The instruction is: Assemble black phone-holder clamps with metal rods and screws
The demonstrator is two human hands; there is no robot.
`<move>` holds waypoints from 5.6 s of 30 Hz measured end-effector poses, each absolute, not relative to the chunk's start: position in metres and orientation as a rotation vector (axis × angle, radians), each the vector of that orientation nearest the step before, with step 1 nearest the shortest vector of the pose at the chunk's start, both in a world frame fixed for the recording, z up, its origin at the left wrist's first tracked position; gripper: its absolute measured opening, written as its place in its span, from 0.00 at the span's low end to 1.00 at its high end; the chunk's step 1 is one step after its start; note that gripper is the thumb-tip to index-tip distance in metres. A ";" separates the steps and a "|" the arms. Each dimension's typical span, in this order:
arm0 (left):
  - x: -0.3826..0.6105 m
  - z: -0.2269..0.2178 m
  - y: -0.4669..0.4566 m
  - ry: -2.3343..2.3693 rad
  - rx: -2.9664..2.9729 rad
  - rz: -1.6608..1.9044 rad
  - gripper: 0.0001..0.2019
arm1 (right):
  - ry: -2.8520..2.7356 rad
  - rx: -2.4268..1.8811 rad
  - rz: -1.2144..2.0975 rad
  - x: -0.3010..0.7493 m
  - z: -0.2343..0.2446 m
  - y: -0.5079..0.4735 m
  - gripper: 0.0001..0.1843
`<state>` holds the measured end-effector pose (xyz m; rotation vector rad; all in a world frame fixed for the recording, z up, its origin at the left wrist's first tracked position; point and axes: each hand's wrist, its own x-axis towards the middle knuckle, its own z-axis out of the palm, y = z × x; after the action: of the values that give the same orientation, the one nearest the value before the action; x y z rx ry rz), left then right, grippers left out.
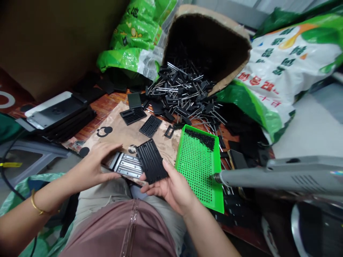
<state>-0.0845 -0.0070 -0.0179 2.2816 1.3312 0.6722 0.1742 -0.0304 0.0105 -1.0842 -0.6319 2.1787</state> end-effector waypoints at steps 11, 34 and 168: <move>-0.081 -0.025 -0.001 1.264 2.287 0.527 0.37 | -0.894 -1.211 1.966 0.188 0.006 -0.032 0.26; -0.035 0.005 -0.050 0.992 1.202 0.676 0.16 | -2.295 -1.445 0.742 0.168 0.021 -0.066 0.33; -0.032 -0.006 -0.013 0.670 0.468 0.299 0.17 | -2.493 -1.177 0.871 0.165 0.020 0.013 0.12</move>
<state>-0.0323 -0.0133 -0.0056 0.4681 0.6705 0.2989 0.1653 0.0128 0.0202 -1.1770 -2.4928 0.8711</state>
